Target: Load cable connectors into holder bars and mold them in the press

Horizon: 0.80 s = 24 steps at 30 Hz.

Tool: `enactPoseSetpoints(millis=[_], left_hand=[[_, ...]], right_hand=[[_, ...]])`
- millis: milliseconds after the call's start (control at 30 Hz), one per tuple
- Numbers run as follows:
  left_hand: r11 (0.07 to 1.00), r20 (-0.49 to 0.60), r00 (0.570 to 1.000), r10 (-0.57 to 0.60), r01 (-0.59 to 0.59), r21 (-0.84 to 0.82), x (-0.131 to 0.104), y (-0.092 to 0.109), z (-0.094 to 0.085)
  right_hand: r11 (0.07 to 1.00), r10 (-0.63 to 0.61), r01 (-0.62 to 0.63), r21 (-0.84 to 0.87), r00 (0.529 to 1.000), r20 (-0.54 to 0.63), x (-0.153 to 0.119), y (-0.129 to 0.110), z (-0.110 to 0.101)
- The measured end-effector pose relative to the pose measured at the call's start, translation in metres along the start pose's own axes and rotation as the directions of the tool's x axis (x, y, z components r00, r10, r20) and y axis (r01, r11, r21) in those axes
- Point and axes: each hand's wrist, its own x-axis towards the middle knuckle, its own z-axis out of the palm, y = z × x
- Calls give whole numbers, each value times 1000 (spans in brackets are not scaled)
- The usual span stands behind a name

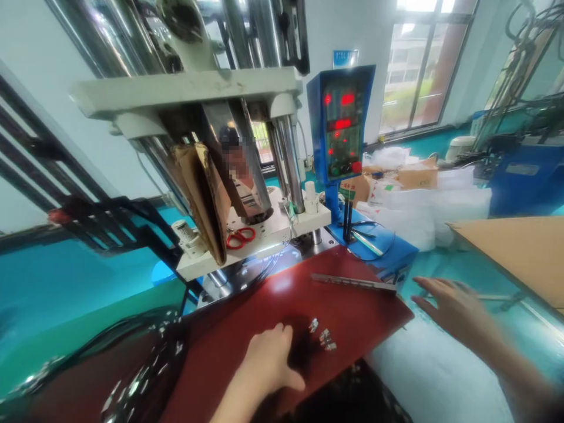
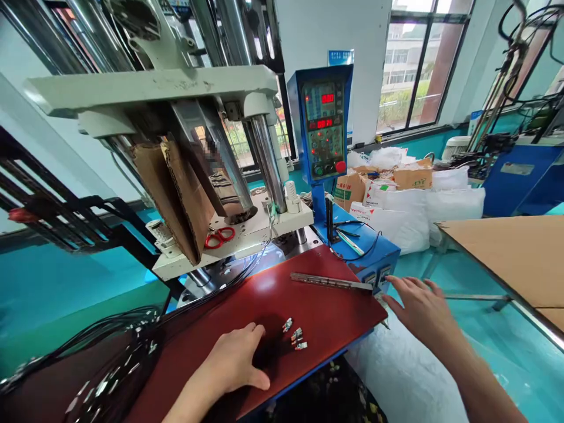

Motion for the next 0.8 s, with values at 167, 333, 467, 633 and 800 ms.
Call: enactPoseSetpoints(millis=[167,333,467,633,800], left_hand=[[1000,-81,997,-12,12,-4,1,9,19],[996,-114,990,85,-89,-25,8,6,30],[948,-200,974,105,-159,-275,6,4,27],[673,-147,984,105,-179,-717,7,6,28],[657,-113,993,41,-112,-745,19,6,40]], right_hand=[[980,-194,187,65,974,120,26,-49,32],[980,-196,179,88,948,252,35,-87,22],[946,-206,87,312,904,374,35,-98,20],[642,-278,-141,754,874,400,26,-125,18],[-139,-300,-227,964,937,178,14,-156,26]])
